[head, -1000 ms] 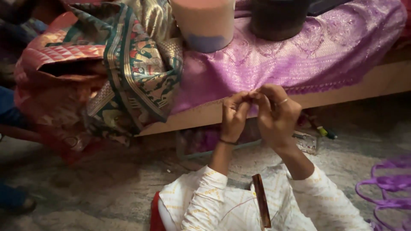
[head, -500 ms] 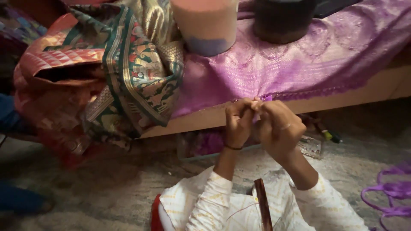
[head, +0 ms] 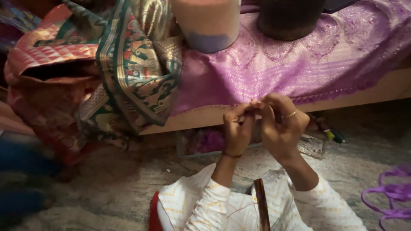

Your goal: Manually sewing a purple decorative fringe onto the edge of a purple fabric.

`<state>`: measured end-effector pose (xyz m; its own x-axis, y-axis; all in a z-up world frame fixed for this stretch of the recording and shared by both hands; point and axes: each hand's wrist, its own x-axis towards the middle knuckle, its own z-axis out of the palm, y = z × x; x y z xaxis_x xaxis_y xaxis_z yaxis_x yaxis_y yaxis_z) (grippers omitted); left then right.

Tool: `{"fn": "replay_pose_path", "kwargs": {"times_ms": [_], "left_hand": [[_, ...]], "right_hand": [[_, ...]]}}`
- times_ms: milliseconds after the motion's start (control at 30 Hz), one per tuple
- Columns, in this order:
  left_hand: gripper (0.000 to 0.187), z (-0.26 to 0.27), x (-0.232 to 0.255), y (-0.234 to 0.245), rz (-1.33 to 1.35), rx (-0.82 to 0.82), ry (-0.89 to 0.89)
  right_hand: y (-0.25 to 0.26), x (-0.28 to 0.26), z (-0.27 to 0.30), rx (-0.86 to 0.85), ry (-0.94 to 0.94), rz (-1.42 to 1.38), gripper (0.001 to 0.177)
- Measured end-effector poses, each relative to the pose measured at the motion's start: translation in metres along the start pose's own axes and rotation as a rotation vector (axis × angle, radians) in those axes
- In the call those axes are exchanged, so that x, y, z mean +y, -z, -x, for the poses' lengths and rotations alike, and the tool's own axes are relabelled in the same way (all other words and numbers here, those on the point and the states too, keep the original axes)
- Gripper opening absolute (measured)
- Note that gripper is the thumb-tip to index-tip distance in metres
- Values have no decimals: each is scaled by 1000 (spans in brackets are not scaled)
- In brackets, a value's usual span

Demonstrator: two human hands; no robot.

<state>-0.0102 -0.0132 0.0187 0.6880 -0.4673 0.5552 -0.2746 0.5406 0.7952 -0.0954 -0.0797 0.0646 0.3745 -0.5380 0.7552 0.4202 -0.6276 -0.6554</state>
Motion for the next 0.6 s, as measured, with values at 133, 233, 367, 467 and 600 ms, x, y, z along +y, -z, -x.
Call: {"fn": "replay_pose_path", "kwargs": {"times_ms": [133, 233, 367, 467, 600], "left_hand": [[19, 7, 3, 5, 23, -28, 158], [20, 10, 2, 4, -140, 60, 88], [22, 15, -3, 1, -280, 109, 35], [18, 7, -10, -7, -113, 35, 35], [15, 1, -15, -25, 373, -7, 249]], "right_hand": [[1, 4, -2, -38, -32, -31, 10], [1, 6, -6, -64, -286, -309, 6], [10, 5, -4, -243, -157, -123, 13], [14, -2, -9, -167, 169, 74, 14], [21, -3, -9, -63, 166, 93, 15]]}}
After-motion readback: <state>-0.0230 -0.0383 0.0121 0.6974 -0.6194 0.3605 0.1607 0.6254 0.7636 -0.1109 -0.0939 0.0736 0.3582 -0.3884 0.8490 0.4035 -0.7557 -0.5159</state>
